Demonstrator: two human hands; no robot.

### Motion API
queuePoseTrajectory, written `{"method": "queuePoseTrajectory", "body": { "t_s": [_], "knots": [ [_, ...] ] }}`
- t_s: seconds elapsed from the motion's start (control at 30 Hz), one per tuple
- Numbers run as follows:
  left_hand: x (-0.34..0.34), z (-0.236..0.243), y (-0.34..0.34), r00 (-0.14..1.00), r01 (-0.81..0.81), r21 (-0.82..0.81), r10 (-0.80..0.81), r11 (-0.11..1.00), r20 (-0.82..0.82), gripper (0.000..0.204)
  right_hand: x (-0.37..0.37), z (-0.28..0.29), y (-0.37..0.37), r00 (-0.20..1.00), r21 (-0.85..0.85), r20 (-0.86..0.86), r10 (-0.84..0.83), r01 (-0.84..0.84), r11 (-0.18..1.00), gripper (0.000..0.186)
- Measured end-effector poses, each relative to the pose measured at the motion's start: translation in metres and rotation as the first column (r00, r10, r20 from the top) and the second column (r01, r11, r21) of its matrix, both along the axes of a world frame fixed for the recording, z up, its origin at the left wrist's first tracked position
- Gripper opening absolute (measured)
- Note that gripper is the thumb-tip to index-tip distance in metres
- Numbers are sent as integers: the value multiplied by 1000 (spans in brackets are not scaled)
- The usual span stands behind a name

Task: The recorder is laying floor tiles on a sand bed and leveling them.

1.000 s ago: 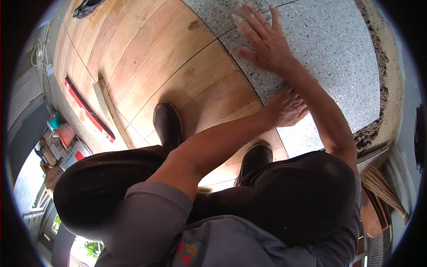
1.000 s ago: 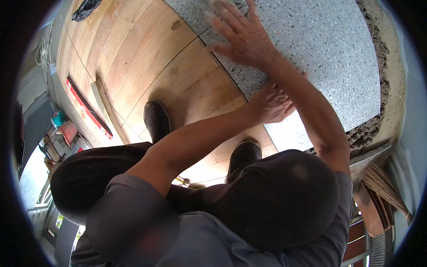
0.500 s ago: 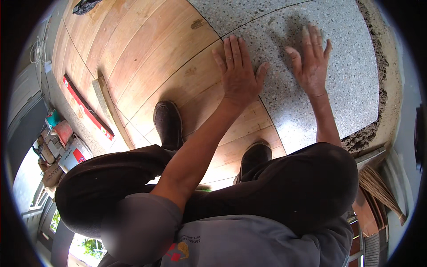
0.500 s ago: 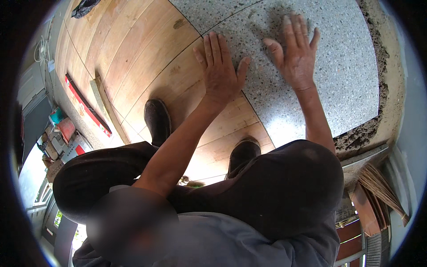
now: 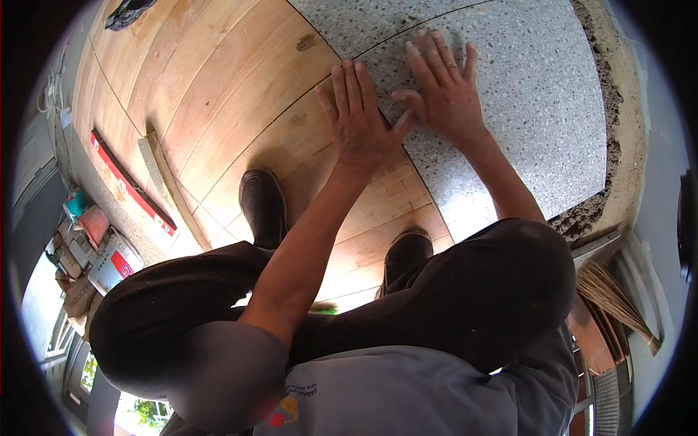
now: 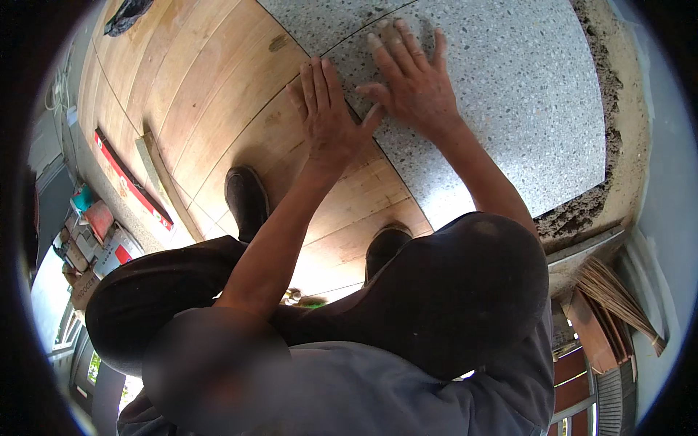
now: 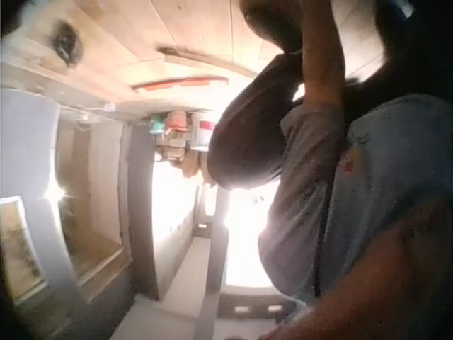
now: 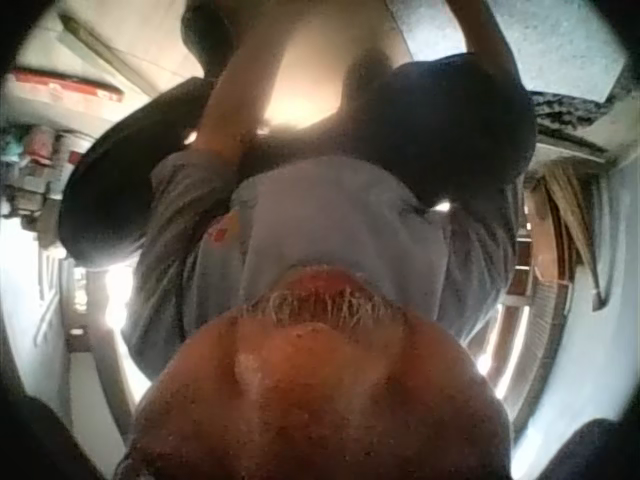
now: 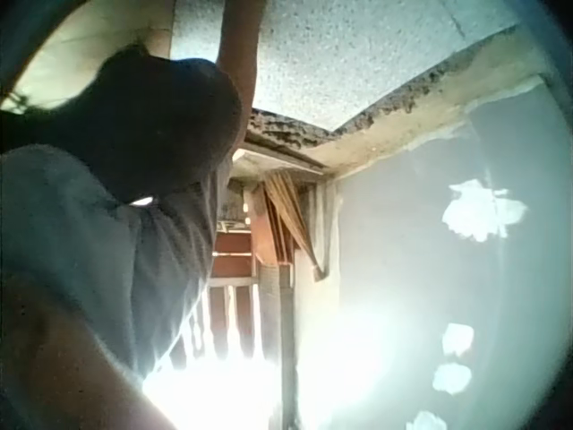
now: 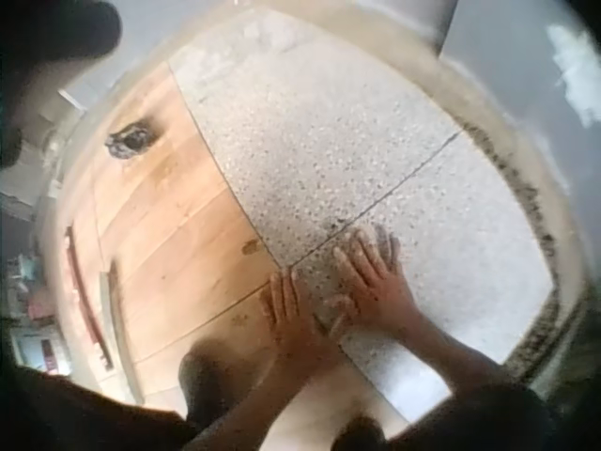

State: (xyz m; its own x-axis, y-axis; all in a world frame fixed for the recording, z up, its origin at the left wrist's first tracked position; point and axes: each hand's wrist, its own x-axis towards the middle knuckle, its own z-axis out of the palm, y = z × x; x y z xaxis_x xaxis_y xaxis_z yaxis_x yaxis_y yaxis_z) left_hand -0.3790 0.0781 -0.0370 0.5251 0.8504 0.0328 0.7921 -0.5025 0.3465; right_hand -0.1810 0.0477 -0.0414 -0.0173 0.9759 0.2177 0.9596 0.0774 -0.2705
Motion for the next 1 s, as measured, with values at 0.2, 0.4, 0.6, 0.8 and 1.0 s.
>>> {"method": "queuePoseTrajectory", "body": {
  "t_s": [0.2, 0.4, 0.6, 0.8, 1.0],
  "knots": [
    [-6, 1, -1, 999, 31, -40, -32, 999, -14, 135, -9, 13, 7, 995, 111, -86, 53, -43, 993, 82],
    [-7, 3, -1, 999, 28, -35, -29, 999, -27, 141, -11, 8, 24, 985, 102, -109, 134, -123, 987, 90],
    [-5, 2, 2, 999, 31, -23, -31, 999, -20, 139, -6, 1, 29, 971, 147, -180, 157, -131, 980, 93],
    [-3, 6, 2, 999, 24, -55, -27, 998, -46, 139, 7, 7, 30, 980, 20, -157, 121, -119, 993, 95],
    [-3, 12, 0, 997, 47, -66, -51, 997, -58, 140, 21, 16, 13, 956, 231, -289, 54, 15, 973, 91]
  ]
}}
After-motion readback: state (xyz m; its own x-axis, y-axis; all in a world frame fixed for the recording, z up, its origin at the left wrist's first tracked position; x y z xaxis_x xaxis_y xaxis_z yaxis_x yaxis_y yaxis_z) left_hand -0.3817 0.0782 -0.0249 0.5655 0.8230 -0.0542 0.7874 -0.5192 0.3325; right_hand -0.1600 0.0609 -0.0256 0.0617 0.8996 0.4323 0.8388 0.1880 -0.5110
